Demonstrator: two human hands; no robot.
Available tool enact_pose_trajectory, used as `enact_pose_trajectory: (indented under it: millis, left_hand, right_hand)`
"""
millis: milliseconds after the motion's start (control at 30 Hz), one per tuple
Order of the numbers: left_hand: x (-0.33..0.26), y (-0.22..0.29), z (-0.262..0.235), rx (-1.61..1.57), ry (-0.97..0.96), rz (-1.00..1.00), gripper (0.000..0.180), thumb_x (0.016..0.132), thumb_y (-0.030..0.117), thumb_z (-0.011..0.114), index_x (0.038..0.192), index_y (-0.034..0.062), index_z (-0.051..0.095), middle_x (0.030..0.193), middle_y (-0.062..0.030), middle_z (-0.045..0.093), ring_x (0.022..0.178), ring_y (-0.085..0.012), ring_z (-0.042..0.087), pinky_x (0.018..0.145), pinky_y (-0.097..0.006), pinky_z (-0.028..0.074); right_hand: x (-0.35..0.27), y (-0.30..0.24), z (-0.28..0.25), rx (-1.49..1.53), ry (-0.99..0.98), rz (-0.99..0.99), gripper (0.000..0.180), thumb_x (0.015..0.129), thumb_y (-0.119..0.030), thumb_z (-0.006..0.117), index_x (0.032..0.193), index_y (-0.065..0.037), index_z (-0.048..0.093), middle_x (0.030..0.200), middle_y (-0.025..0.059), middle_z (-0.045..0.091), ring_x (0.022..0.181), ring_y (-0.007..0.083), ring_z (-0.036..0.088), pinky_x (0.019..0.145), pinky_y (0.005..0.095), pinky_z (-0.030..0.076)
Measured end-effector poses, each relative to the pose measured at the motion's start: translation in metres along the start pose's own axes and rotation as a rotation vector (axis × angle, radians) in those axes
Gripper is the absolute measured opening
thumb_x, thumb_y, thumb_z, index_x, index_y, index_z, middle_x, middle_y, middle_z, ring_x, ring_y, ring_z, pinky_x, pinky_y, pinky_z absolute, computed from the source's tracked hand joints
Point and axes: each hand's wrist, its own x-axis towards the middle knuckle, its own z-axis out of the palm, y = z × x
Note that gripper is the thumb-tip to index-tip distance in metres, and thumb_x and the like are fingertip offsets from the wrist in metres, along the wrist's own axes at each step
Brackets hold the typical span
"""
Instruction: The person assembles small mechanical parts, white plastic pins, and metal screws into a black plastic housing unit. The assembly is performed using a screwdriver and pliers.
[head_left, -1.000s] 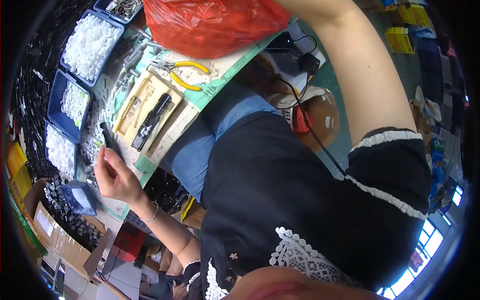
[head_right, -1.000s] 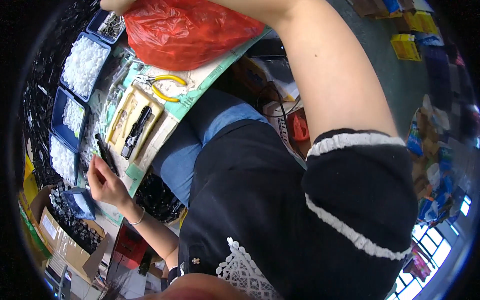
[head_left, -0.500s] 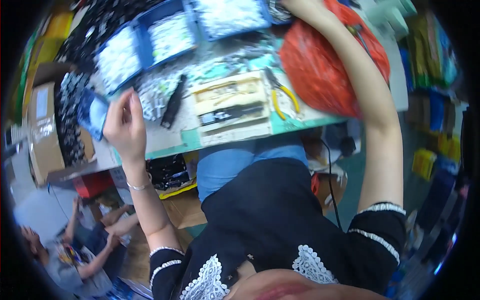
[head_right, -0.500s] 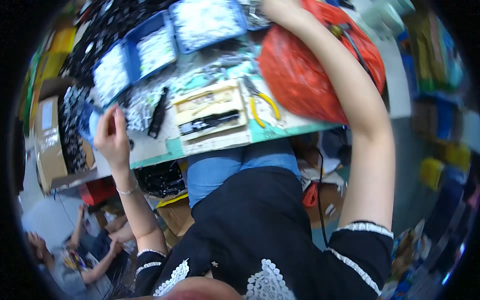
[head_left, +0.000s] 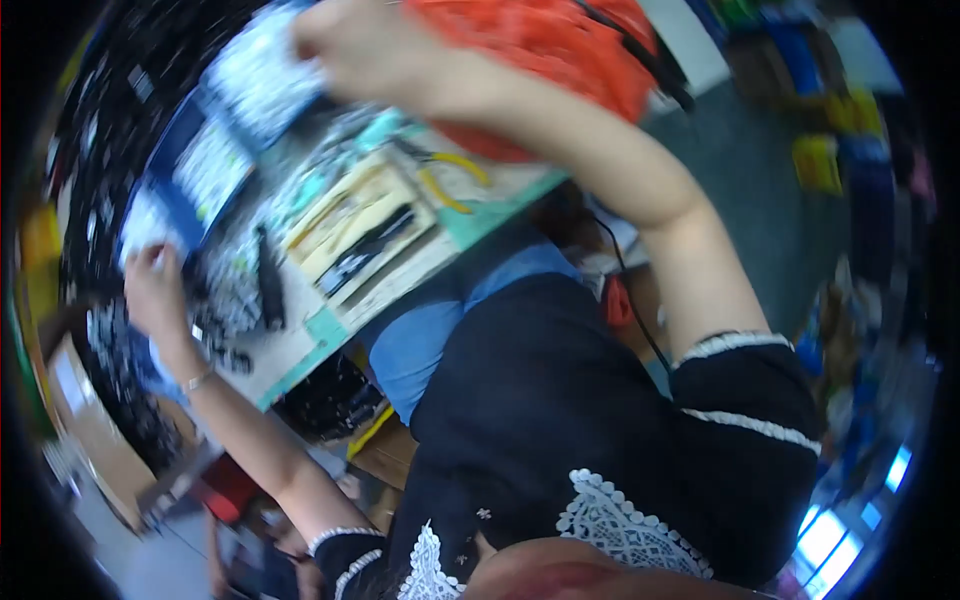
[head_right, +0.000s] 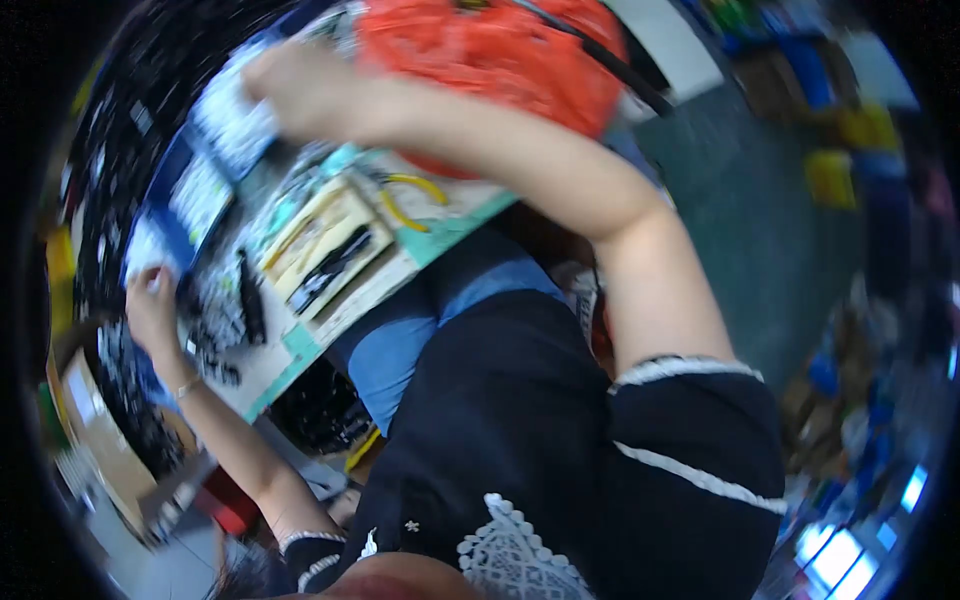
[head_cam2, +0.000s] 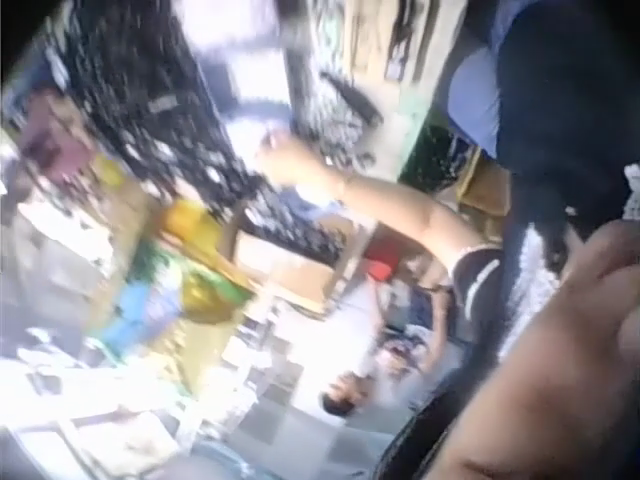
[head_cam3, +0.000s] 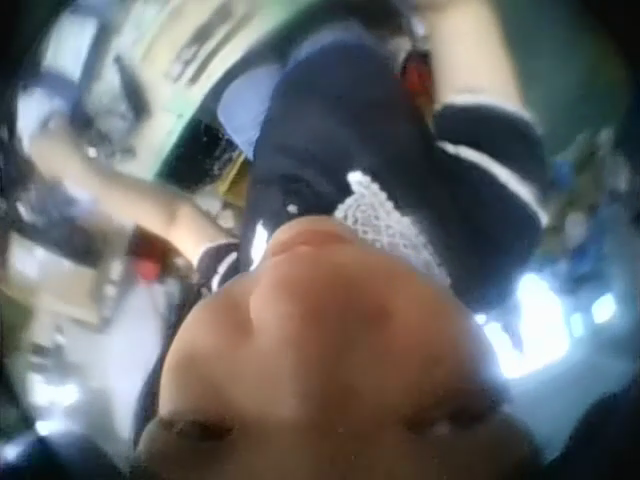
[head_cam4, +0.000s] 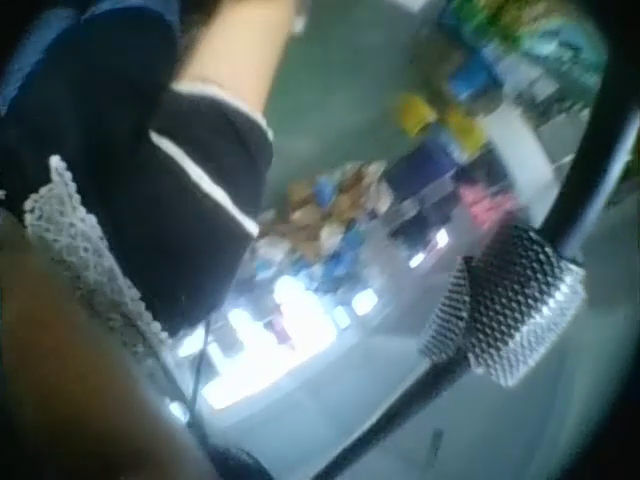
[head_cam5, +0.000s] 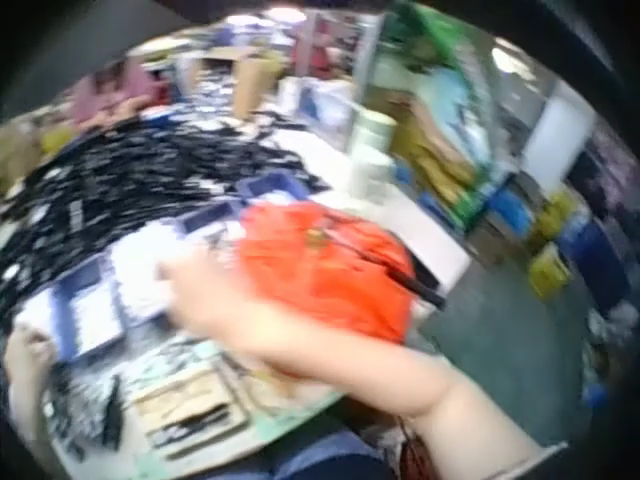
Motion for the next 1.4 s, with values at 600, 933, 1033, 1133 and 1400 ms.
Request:
enact_pose_trajectory:
  millis: [600,933,1033,1133,1400]
  left_hand:
    - [-0.080,0.075,-0.033,-2.060,-0.408,-0.403,0.030,0.094,0.017,0.046,0.112,-0.0058,0.054,0.105,-0.0120,0.062,0.090,-0.0149,0.061,0.081,-0.026,0.050]
    - [-0.106,0.142,-0.035,-1.882,-0.114,-0.418,0.034,0.094,0.024,0.046,0.112,-0.0038,0.052,0.109,-0.0097,0.058,0.098,-0.0147,0.057,0.084,-0.028,0.048]
    - [-0.111,0.146,-0.040,-1.759,0.042,-0.420,0.035,0.094,0.025,0.046,0.113,-0.0036,0.052,0.110,-0.0094,0.058,0.098,-0.0147,0.057,0.084,-0.028,0.047]
    - [-0.108,0.144,-0.037,-2.203,-0.095,-0.469,0.036,0.093,0.029,0.050,0.113,-0.0008,0.051,0.108,-0.0083,0.057,0.097,-0.0154,0.056,0.086,-0.030,0.046]
    - [-0.115,0.157,-0.045,-2.622,-0.472,-0.511,0.022,0.085,0.018,0.057,0.100,0.0026,0.055,0.100,-0.0061,0.060,0.095,-0.0184,0.058,0.087,-0.036,0.047]
  right_hand:
    - [-0.060,-0.123,0.050,0.721,0.351,0.060,0.014,0.071,-0.005,0.059,0.075,-0.003,0.046,0.070,0.0080,0.053,0.068,0.0243,0.057,0.059,0.0344,0.048]
    - [-0.070,-0.122,0.007,0.413,0.318,-0.125,0.010,0.069,-0.008,0.057,0.074,-0.002,0.050,0.079,0.0110,0.057,0.076,0.0242,0.060,0.065,0.0330,0.051]
    - [-0.070,-0.126,0.004,0.429,0.331,-0.132,0.011,0.069,-0.007,0.058,0.073,-0.002,0.050,0.078,0.0120,0.057,0.073,0.0255,0.060,0.064,0.0338,0.051]
    - [-0.072,-0.121,-0.001,0.683,0.289,-0.002,0.011,0.070,-0.007,0.059,0.073,-0.002,0.049,0.075,0.0119,0.054,0.069,0.0266,0.060,0.062,0.0336,0.051]
    - [-0.085,-0.124,-0.010,0.556,0.174,0.017,0.016,0.069,0.003,0.065,0.079,-0.003,0.054,0.079,0.0090,0.058,0.070,0.0260,0.060,0.061,0.0337,0.050]
